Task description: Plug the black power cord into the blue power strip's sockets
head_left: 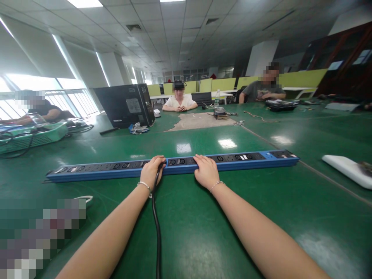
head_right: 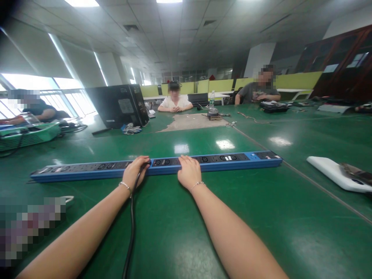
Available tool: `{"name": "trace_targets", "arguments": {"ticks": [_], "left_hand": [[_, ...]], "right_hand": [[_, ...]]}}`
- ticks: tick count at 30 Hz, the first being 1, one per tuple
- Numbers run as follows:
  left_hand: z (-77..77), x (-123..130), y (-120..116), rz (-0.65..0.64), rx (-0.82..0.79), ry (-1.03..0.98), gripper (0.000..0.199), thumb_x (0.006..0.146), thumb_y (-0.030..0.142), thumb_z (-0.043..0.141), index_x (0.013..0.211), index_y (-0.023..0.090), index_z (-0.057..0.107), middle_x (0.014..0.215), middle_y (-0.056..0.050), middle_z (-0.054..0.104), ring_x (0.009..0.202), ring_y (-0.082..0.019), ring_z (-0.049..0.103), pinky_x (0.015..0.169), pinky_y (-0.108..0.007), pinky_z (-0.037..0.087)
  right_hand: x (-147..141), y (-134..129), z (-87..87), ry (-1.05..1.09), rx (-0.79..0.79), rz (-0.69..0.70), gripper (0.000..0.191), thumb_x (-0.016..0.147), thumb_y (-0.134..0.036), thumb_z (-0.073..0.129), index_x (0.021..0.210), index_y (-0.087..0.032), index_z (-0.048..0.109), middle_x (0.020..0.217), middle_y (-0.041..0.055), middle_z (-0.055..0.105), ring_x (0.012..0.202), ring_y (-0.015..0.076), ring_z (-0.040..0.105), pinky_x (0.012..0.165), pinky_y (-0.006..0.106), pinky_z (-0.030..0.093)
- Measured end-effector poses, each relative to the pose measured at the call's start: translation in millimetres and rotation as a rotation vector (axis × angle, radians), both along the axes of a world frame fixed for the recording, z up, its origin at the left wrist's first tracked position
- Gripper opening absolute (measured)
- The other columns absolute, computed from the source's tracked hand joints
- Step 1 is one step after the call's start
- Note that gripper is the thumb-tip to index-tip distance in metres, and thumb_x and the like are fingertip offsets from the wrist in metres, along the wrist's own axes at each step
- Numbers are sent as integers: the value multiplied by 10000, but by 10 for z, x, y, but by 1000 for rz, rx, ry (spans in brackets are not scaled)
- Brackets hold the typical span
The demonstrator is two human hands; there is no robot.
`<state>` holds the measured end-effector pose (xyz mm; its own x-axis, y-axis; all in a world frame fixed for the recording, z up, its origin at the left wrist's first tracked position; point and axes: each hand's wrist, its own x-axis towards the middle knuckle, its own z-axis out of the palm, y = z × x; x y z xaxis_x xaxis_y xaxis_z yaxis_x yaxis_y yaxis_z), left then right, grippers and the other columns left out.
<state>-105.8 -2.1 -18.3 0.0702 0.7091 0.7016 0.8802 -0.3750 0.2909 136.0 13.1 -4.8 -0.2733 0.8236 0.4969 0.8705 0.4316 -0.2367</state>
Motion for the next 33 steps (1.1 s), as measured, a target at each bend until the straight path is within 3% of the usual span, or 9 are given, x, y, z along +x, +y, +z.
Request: {"name": "trace_targets", "arguments": {"ticks": [5,9,12,18,22,27,33], "left_hand": [[49,32,-6,-45,59,-128,156,826,262,498,952,225,582,1048,-58,631,984,-192,595,890,-355,461],[232,96,-75,108,208,-368,193,807,267,521,979,201,577,1004,-54,637,957,-181,595,893,-356,448],[385,245,-119,101,82,-421,237,780,286,561,1004,211,583,971,-30,656,897,-169,613,831,-324,468],[494,813,32,-45,-218,-300,238,764,286,582,995,228,589,849,-2,681,772,-154,634,735,-275,481],[503,1093,131,-18,-289,-186,238,773,263,570,1009,231,580,892,-25,689,798,-171,642,735,-277,480],[529,1142,112,89,-313,-49,236,804,275,536,1036,250,572,902,-27,692,826,-185,643,709,-273,471],[466,1137,99,79,-283,44,209,828,276,512,1027,254,571,974,-27,683,901,-175,633,750,-257,464]], "right_hand": [[69,84,2,111,21,-149,446,710,-143,446,1119,-178,620,1265,31,566,1237,199,393,1026,358,245],[70,115,-27,152,24,-132,462,688,-131,460,1119,-174,620,1224,37,597,1203,200,431,1020,361,246],[72,127,-47,183,38,-112,470,672,-111,464,1110,-166,624,1206,42,609,1168,204,468,1012,355,256],[124,153,-70,229,45,-56,491,682,-34,415,1106,-174,618,1161,39,636,1143,182,508,1037,347,236],[130,166,-79,278,41,-60,491,678,-31,411,1109,-151,615,1166,54,632,1157,182,505,1042,340,239],[101,169,-87,316,48,-68,481,670,-50,426,1096,-157,622,1177,53,626,1189,190,477,1053,347,228],[93,157,-69,315,27,-67,483,672,-62,431,1103,-170,619,1157,55,635,1166,201,494,1057,378,234]]}}
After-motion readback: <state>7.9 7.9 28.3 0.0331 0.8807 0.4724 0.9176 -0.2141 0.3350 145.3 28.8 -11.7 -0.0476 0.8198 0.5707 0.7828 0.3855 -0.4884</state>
